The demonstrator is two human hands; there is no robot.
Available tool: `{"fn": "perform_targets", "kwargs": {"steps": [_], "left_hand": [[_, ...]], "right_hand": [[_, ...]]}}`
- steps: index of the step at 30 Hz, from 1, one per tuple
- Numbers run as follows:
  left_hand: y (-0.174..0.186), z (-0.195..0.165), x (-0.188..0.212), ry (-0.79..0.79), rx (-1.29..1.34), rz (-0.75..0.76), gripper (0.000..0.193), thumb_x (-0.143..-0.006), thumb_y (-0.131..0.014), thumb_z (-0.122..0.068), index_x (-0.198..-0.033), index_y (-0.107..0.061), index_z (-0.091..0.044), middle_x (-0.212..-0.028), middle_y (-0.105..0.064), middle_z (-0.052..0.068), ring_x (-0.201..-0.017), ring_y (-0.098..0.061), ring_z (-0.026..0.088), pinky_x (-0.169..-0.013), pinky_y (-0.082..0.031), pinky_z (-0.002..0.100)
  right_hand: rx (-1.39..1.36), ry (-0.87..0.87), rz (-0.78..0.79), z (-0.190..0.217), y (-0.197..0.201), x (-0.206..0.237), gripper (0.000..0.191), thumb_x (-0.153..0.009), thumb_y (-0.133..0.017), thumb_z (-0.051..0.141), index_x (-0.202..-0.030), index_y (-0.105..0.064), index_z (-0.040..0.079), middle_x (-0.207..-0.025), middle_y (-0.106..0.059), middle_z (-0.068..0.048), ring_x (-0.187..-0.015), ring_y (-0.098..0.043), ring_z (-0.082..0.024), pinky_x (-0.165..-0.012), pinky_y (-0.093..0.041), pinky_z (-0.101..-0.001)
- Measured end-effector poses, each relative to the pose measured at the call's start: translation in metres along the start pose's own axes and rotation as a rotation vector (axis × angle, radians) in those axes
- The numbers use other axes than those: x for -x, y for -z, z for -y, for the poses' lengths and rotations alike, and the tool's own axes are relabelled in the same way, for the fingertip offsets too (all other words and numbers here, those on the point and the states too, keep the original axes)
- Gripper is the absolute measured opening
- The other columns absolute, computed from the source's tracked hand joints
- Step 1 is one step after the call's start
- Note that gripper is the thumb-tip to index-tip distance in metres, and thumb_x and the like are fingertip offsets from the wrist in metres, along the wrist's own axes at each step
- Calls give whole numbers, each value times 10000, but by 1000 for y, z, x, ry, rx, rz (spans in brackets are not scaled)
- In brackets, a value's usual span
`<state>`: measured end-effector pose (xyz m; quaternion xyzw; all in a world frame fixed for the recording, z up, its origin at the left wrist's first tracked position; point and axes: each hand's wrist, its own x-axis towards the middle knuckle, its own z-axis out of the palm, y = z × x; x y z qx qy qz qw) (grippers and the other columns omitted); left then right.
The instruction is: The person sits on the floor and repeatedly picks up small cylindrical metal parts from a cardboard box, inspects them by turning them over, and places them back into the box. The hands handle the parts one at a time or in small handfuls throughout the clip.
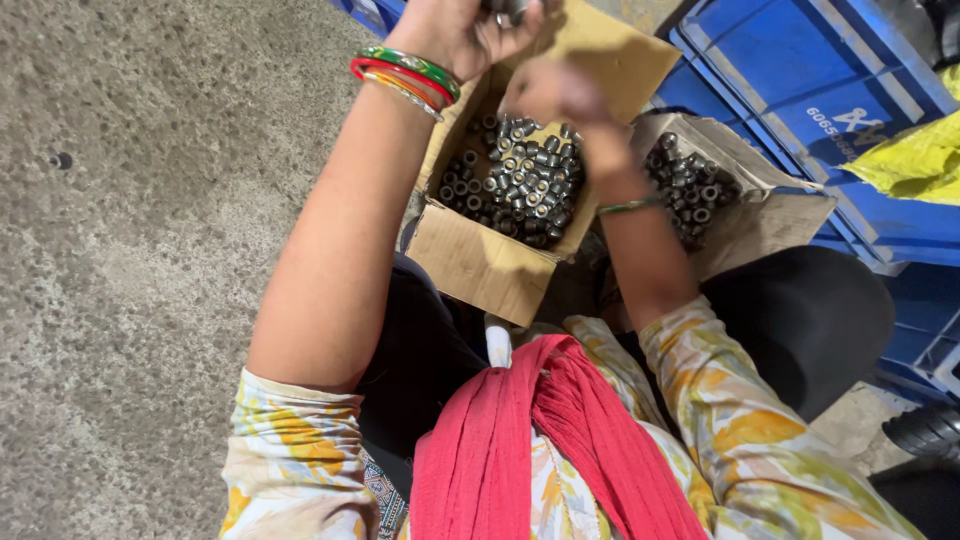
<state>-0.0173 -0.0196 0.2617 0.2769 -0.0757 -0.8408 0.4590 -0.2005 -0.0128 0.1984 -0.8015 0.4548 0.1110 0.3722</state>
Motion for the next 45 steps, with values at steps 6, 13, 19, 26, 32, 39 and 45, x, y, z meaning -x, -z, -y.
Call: {"fn": "perform_targets", "kwargs": {"steps": [6,13,19,26,32,39,45], "left_hand": [[-50,10,17,-58,-15,-37,311,-1039,-564,-205,-1049,-533,104,-1006,-668,237,-946,-754,376,-783,-682,423],[-102,1,63,-10,-162,67,770,-951,-386,-593,-1319,-517,71,-993,-640,180,-988,-739,358,-924,-661,488],[-129,2,90,78,-229,121,840,-903,-434,-641,-1372,-509,53,-1148,-676,290,-1050,-719,425,-983,-623,520],[-151,7,98,68,-302,128,933,-899,-447,-727,-1365,-539,76,-1161,-681,302,-1036,-729,418,-971,-630,515],[-150,5,98,94,-313,85,948,-885,-474,-745,-1339,-551,85,-1147,-686,293,-987,-742,411,-919,-656,508],[-139,11,92,51,-374,64,914,-896,-488,-729,-1314,-573,80,-1153,-675,286,-960,-752,393,-890,-674,490],[-124,16,84,66,-395,38,802,-898,-512,-625,-1304,-594,63,-1166,-641,270,-970,-737,357,-889,-679,460]], "right_hand": [[323,-304,13,43,-84,-29,1022,-749,-832,478,-1585,-322,184,-1606,-351,-104,-1474,-316,-382,-1100,-432,-555],[416,-415,153,71,-82,-22,1157,-739,-840,545,-1628,-142,298,-1692,-35,-51,-1502,-18,-504,-1053,-373,-696],[361,-387,-1,45,-102,-21,1017,-804,-780,538,-1636,-244,304,-1686,-154,-4,-1507,-122,-514,-1071,-422,-661],[381,-354,-33,34,-92,-19,942,-821,-765,551,-1587,-333,215,-1628,-283,-41,-1507,-186,-440,-1108,-392,-627],[365,-251,-68,32,-91,-15,847,-823,-761,536,-1515,-438,169,-1557,-413,-72,-1488,-261,-404,-1134,-394,-536],[562,-24,-55,30,-99,-5,536,-878,-727,491,-1271,-713,127,-1370,-644,-44,-1468,-342,-378,-1156,-414,-429],[476,106,-144,34,-90,-1,534,-787,-806,425,-1216,-714,120,-1332,-628,-124,-1331,-476,-339,-1005,-465,-487]]}}
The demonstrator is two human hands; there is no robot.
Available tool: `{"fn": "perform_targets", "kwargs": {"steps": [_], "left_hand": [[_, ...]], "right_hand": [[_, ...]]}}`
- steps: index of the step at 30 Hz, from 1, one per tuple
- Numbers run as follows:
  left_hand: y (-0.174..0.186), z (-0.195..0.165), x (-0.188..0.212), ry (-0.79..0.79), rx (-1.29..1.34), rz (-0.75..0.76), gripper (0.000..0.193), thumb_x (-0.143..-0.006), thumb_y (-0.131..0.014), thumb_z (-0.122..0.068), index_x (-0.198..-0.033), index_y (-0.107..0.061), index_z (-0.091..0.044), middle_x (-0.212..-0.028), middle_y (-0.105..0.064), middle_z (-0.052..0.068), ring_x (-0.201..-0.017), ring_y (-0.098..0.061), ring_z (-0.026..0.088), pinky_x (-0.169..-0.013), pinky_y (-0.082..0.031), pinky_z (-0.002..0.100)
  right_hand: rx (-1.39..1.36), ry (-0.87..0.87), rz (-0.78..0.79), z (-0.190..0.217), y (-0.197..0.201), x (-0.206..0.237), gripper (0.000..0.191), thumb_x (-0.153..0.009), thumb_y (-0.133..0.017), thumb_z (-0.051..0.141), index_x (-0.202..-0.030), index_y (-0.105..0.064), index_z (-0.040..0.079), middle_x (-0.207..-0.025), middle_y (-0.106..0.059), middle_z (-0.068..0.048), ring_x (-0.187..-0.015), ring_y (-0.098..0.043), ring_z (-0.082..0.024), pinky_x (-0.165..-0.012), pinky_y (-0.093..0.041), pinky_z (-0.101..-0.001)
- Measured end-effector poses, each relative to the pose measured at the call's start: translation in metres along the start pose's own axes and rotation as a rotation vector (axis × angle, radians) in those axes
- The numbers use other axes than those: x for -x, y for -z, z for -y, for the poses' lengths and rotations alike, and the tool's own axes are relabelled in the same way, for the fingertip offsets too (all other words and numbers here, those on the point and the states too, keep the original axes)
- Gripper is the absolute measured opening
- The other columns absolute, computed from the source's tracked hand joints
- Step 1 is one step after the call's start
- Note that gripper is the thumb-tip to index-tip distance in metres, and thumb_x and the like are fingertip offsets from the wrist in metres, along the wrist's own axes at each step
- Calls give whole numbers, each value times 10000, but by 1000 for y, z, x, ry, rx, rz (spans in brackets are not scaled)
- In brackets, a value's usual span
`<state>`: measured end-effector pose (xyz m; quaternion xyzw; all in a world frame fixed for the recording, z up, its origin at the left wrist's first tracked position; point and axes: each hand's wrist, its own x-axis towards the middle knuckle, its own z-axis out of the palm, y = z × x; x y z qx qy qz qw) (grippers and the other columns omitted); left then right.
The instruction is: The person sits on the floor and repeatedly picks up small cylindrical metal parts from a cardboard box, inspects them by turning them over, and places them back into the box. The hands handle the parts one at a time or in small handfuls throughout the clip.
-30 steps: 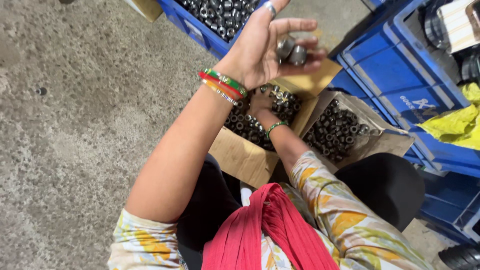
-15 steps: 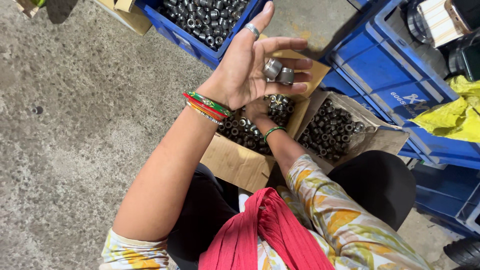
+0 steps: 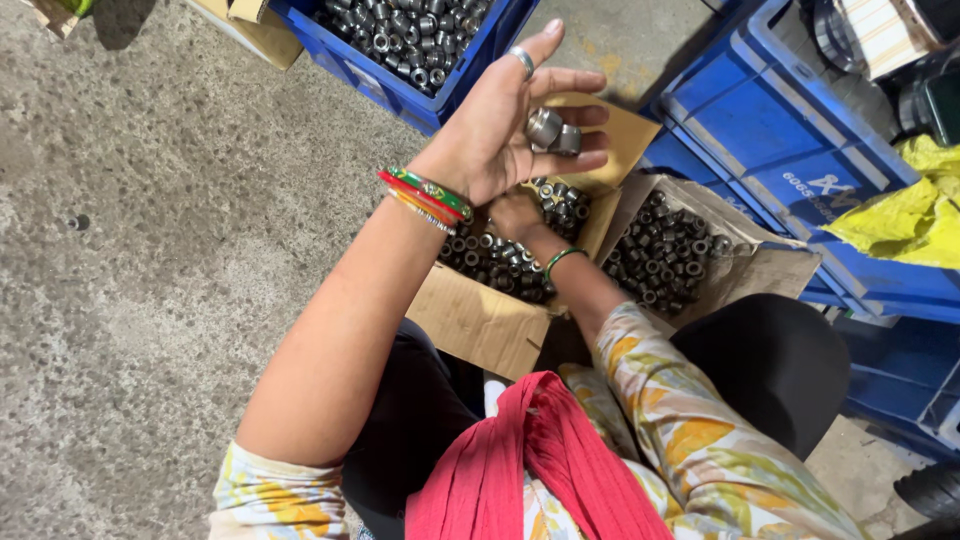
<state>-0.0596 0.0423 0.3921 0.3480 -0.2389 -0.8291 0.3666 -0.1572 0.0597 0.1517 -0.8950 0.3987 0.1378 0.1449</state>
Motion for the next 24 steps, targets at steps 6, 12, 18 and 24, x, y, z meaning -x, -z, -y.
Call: {"fn": "perform_targets", "kwargs": {"steps": [6,12,18,24], "left_hand": [[13,6,-10,-33,49,-53,682,-878,-590,-513,-1261,-593,50,-1175,-628,231,-1029,-693,349,-904,-677,444],[20,3,-10,-79,135,-132,613,-914,-619,-443,-1254,-611,66,-1099,-587,199,-1019,-663,281,-915,-684,446],[24,-1,-8,-291,482,-123,463,-972,-593,-329,-1198,-570,75,-979,-619,194,-966,-697,343,-918,-658,461],[-6,19,8,-668,798,25,483,-1061,-413,-362,-1278,-544,49,-1175,-649,272,-1167,-653,418,-1029,-573,507]], "right_hand": [[-611,106,-196,-17,10,12,445,-763,-759,145,-1207,-734,133,-1223,-708,-120,-1132,-676,-335,-983,-542,-465],[-1567,-246,302,-52,45,43,395,-871,-694,174,-1264,-656,159,-1040,-659,-4,-821,-632,-151,-600,-522,-318],[-2568,-142,-210,-67,113,73,378,-1005,-560,329,-1197,-588,5,-1001,-685,-176,-780,-667,-247,-586,-574,-331],[-2712,139,-663,-58,203,122,518,-1022,-464,515,-1157,-628,42,-999,-678,-115,-846,-674,-273,-620,-535,-312]]}}
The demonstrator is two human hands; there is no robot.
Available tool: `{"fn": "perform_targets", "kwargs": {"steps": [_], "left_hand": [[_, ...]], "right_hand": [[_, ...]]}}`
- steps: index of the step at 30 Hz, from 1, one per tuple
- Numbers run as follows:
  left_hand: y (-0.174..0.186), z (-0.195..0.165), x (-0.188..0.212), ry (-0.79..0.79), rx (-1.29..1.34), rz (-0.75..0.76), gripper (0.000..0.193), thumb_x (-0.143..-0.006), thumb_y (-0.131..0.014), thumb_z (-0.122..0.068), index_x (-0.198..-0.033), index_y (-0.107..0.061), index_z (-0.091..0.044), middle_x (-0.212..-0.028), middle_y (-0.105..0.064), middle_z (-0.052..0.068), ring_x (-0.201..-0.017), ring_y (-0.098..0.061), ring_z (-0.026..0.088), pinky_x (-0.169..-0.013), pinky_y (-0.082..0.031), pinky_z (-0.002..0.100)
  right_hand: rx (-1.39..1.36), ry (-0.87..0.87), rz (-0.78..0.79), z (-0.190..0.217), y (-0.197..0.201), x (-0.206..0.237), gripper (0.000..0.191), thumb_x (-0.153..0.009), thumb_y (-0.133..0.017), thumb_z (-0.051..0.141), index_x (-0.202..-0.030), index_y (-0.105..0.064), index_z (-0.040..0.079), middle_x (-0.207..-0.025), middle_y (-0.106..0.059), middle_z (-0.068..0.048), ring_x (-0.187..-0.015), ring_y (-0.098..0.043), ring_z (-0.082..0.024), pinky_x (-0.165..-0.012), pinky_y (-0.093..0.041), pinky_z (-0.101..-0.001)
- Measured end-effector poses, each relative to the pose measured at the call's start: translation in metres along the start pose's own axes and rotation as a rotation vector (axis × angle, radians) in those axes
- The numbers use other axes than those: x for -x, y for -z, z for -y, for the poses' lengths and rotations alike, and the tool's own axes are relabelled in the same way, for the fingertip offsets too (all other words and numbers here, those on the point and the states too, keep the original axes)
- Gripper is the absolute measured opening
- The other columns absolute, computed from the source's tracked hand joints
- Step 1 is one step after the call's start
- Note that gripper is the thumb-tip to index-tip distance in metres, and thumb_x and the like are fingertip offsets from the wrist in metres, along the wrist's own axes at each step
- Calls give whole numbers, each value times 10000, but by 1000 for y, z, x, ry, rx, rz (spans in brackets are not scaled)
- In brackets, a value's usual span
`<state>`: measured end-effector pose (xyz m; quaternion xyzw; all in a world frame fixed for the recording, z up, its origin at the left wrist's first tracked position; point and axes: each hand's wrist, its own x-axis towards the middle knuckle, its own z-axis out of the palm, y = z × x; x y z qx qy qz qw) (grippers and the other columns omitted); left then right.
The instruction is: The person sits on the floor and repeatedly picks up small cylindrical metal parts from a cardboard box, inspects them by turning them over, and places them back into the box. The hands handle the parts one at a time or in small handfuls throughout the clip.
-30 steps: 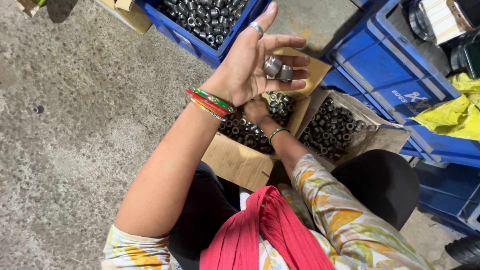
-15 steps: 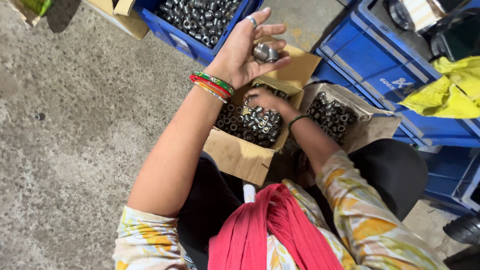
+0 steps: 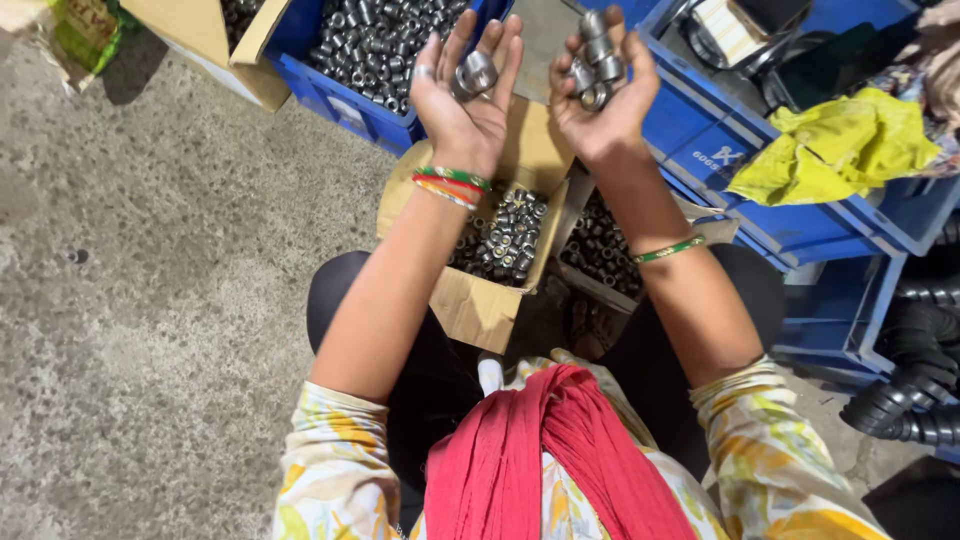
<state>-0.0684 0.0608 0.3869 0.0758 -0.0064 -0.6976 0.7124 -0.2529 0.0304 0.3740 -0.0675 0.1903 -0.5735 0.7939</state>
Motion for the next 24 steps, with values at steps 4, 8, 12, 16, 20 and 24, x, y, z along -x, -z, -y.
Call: {"fn": "perform_targets", "kwargs": {"steps": [4,8,12,16,20,24], "left_hand": [[-12,32,28,49,17,-73,512,-1065,-336,-397,-1371,-537,-40,-1266,-638,261,-1173,-627,376,-1051,-501,526],[-15,54,41,121,-8,-41,509,-1049,-334,-409,-1388,-543,-94,-1275,-637,195,-1129,-626,343,-1006,-507,524],[-9,57,41,2,-139,-40,479,-1104,-377,-323,-1426,-569,-24,-1361,-644,115,-1197,-635,247,-1064,-497,405],[-8,52,34,18,-37,-4,455,-1126,-394,-341,-1400,-562,-19,-1296,-662,100,-1146,-652,225,-1032,-503,376],[-20,41,30,35,40,187,481,-1121,-368,-350,-1421,-581,-40,-1266,-683,108,-1095,-666,232,-993,-521,383],[-37,36,35,131,67,141,473,-1064,-345,-382,-1366,-606,-128,-1215,-692,104,-1064,-672,258,-967,-559,401]], "right_hand": [[129,273,36,-3,-46,31,432,-997,-452,457,-1158,-615,91,-998,-686,-118,-862,-678,-294,-710,-587,-421],[506,684,230,-39,-60,56,394,-1048,-431,376,-1202,-619,65,-1073,-673,-117,-1015,-652,-274,-916,-574,-430],[1271,1016,180,-51,-60,67,478,-1136,-368,299,-921,-650,-20,-1197,-697,-200,-1335,-576,-313,-1202,-378,-431],[1101,837,346,-52,-70,63,451,-1117,-371,288,-857,-585,-11,-1218,-716,-224,-1303,-617,-283,-1265,-404,-442],[929,735,424,-44,-88,62,338,-1096,-371,318,-1099,-539,25,-1230,-666,-174,-1312,-577,-269,-1191,-412,-427],[962,789,570,-32,-102,71,488,-1173,-341,486,-1375,-429,50,-1436,-570,-84,-1365,-565,-209,-1175,-428,-365]]}}
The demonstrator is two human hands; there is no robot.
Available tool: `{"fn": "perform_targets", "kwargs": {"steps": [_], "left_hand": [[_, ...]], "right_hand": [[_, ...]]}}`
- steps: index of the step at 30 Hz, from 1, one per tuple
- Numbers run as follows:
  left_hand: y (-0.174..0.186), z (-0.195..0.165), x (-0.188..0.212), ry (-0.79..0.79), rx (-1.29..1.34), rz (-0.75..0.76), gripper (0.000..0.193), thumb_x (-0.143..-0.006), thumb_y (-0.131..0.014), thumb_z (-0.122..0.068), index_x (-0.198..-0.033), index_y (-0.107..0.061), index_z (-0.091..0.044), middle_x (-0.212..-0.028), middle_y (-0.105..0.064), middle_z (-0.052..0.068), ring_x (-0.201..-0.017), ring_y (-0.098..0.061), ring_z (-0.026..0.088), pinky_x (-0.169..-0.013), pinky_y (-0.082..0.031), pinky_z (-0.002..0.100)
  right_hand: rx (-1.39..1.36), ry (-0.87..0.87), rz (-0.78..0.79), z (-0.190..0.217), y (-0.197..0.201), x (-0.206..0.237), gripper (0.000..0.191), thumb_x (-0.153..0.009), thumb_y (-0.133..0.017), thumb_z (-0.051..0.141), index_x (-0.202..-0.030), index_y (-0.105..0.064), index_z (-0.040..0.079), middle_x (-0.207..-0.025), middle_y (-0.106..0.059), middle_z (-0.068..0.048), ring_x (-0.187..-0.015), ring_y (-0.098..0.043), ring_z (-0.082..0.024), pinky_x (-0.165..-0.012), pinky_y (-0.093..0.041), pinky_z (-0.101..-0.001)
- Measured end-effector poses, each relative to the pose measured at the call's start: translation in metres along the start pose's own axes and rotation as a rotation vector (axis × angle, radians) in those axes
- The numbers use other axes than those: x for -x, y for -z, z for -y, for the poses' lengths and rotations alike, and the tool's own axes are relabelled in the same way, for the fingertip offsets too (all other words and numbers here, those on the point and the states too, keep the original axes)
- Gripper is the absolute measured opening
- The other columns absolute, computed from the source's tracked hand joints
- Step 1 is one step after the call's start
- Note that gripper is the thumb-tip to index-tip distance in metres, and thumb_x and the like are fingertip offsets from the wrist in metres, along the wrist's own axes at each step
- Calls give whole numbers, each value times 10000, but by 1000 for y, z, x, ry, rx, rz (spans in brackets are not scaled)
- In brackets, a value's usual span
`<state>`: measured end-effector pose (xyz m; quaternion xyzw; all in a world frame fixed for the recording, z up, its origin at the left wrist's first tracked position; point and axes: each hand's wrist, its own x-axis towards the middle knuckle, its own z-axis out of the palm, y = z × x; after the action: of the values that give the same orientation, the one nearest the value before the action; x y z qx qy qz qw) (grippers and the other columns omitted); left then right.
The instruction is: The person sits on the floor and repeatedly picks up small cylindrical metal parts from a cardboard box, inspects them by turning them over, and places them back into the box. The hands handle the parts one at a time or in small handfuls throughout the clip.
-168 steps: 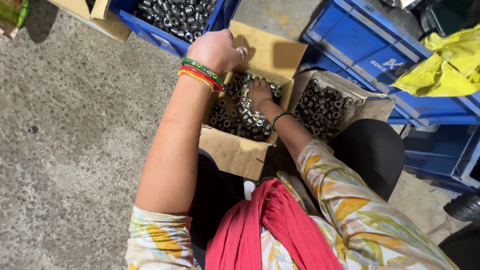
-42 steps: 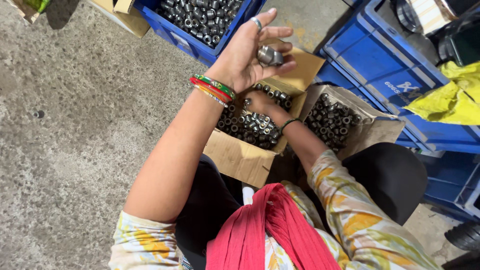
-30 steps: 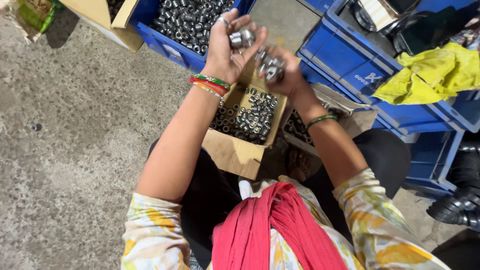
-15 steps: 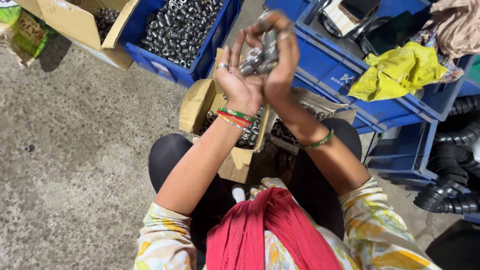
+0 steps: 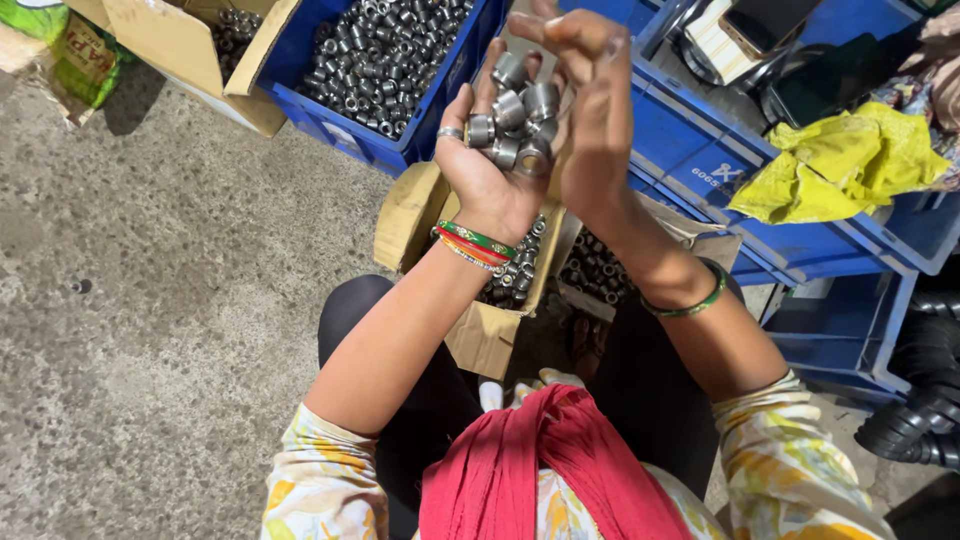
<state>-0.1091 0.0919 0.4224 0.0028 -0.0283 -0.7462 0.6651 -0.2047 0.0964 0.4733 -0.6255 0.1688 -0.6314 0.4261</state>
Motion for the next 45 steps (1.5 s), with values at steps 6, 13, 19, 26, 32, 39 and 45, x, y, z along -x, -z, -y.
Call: {"fn": "perform_targets", "kwargs": {"steps": [6,13,19,26,32,39,45], "left_hand": [[-17,1,10,47,-20,42,450,-1057,-377,-402,-1370,-575,-146,-1211,-674,103,-1088,-676,287,-815,-593,478],[-22,-13,19,76,-148,-142,439,-1032,-393,-381,-1373,-535,-144,-1269,-637,112,-1043,-689,285,-857,-625,494],[-20,-22,16,143,-262,-178,424,-1029,-414,-345,-1367,-539,-123,-1261,-648,107,-980,-702,279,-797,-636,491],[-17,-22,17,187,-297,-162,425,-1022,-428,-357,-1331,-559,-96,-1312,-656,136,-944,-708,269,-682,-606,410],[-18,-22,18,186,-356,-230,405,-988,-459,-366,-1288,-557,-112,-1303,-676,94,-947,-716,266,-652,-587,350],[-21,-21,22,139,-371,-230,348,-993,-512,-381,-1208,-561,-112,-1302,-695,153,-954,-708,233,-646,-573,334],[-23,-20,26,168,-346,-312,340,-974,-502,-389,-1187,-551,-130,-1121,-677,139,-929,-748,285,-687,-590,350]], "right_hand": [[352,-277,67,29,21,-5,396,-1107,-380,278,-1413,-434,34,-1359,-673,-57,-1119,-648,-143,-745,-405,-280],[743,-113,224,43,35,-9,178,-1067,-615,17,-1240,-656,35,-1276,-700,-102,-1221,-686,-217,-1088,-543,-351],[864,-66,427,53,42,-11,186,-1037,-634,32,-1204,-714,16,-1265,-694,-129,-1280,-646,-303,-1143,-485,-410],[927,-299,401,48,48,-8,251,-990,-729,130,-1224,-740,42,-1082,-669,-146,-975,-667,-280,-875,-535,-356],[893,-173,419,34,55,-3,350,-901,-804,96,-1192,-676,-51,-1001,-684,-125,-861,-675,-206,-791,-541,-296],[652,-515,263,33,56,-10,156,-979,-767,69,-1106,-711,0,-967,-702,-54,-838,-611,-108,-750,-499,-270],[798,-98,598,52,50,-18,405,-791,-806,-11,-1183,-706,8,-1115,-707,-107,-909,-652,-212,-872,-537,-320]]}}
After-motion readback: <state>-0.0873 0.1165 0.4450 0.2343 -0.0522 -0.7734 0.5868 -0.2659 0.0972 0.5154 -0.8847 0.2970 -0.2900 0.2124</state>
